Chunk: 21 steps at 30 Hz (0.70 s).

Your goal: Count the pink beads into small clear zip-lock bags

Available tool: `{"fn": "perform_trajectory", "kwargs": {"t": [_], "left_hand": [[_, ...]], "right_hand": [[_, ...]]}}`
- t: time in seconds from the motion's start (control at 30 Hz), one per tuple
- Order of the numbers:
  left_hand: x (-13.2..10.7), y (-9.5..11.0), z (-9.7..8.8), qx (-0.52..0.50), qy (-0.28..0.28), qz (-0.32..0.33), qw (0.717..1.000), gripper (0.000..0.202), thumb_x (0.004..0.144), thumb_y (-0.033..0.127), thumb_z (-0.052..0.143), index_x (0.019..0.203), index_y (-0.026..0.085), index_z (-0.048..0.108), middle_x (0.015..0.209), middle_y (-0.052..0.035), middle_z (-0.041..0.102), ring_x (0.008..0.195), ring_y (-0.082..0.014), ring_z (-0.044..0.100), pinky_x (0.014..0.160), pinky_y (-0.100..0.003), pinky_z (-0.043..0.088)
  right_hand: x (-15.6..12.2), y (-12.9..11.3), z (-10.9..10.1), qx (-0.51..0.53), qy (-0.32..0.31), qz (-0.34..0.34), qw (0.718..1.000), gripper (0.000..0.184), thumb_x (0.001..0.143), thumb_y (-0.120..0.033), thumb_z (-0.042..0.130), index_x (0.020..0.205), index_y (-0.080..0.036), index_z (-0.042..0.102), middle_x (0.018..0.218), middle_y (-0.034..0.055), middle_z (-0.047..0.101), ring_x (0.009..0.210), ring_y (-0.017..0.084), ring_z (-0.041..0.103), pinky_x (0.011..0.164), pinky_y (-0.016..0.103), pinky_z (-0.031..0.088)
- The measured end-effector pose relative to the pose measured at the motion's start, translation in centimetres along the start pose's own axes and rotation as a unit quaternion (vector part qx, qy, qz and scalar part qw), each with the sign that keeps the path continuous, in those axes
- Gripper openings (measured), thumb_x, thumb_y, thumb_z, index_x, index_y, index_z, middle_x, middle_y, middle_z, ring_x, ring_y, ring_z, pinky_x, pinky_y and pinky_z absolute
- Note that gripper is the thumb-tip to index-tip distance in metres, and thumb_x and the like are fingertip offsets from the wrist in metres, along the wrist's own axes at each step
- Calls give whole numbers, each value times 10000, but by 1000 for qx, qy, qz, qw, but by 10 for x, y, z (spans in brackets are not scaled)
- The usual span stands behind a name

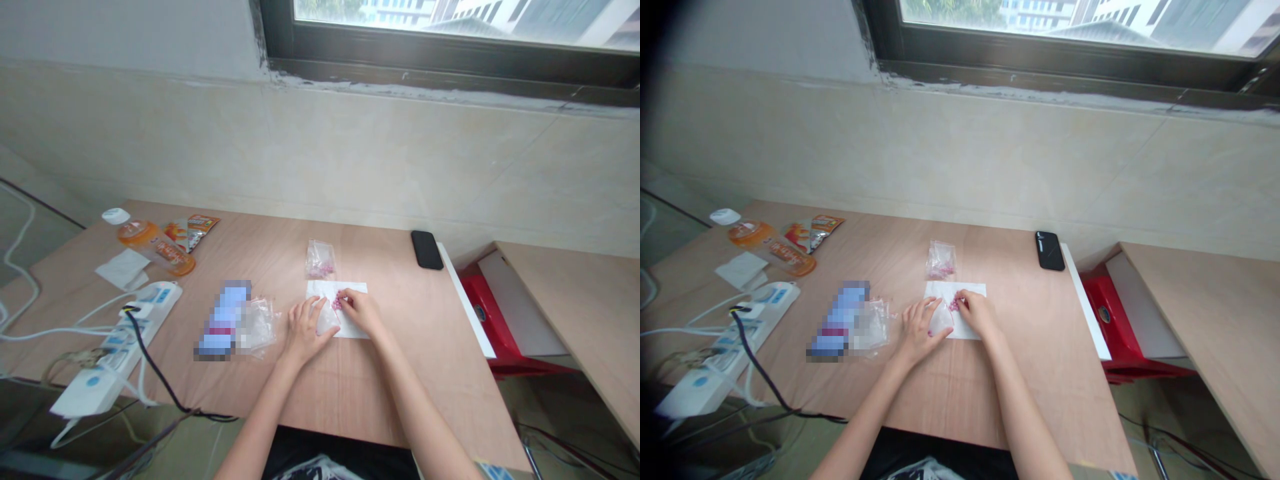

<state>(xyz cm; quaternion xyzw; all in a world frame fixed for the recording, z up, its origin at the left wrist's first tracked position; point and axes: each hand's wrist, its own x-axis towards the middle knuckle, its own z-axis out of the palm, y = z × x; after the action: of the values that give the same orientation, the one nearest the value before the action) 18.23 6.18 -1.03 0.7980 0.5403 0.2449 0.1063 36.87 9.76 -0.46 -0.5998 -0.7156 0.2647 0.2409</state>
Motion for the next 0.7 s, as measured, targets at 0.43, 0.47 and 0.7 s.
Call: {"fn": "perform_trajectory", "kwargs": {"t": [0.43, 0.47, 0.7], "left_hand": [[0, 0, -1, 1, 3, 3, 1000, 611, 769, 502, 597, 1296, 242, 432, 1286, -102, 512, 1162, -267, 460, 964, -420, 290], [0, 0, -1, 1, 2, 4, 1000, 612, 768, 504, 597, 1297, 242, 432, 1286, -101, 512, 1159, -268, 461, 962, -420, 292], [-1, -3, 2, 0, 15, 10, 1000, 616, 770, 508, 594, 1298, 233, 437, 1277, -111, 521, 1157, -268, 467, 972, -420, 284]], "right_hand": [[-2, -2, -2, 53, 8, 16, 998, 155, 852, -247, 491, 928, -213, 621, 766, 5, 665, 641, 132, 570, 599, 221, 370], [-3, -3, -3, 77, 9, 16, 997, 154, 852, -255, 492, 926, -208, 619, 759, 5, 658, 624, 129, 557, 595, 221, 371], [-18, -14, 0, 220, -19, -8, 975, 168, 844, -325, 528, 880, -186, 614, 758, 1, 600, 578, 109, 459, 563, 220, 350]]}}
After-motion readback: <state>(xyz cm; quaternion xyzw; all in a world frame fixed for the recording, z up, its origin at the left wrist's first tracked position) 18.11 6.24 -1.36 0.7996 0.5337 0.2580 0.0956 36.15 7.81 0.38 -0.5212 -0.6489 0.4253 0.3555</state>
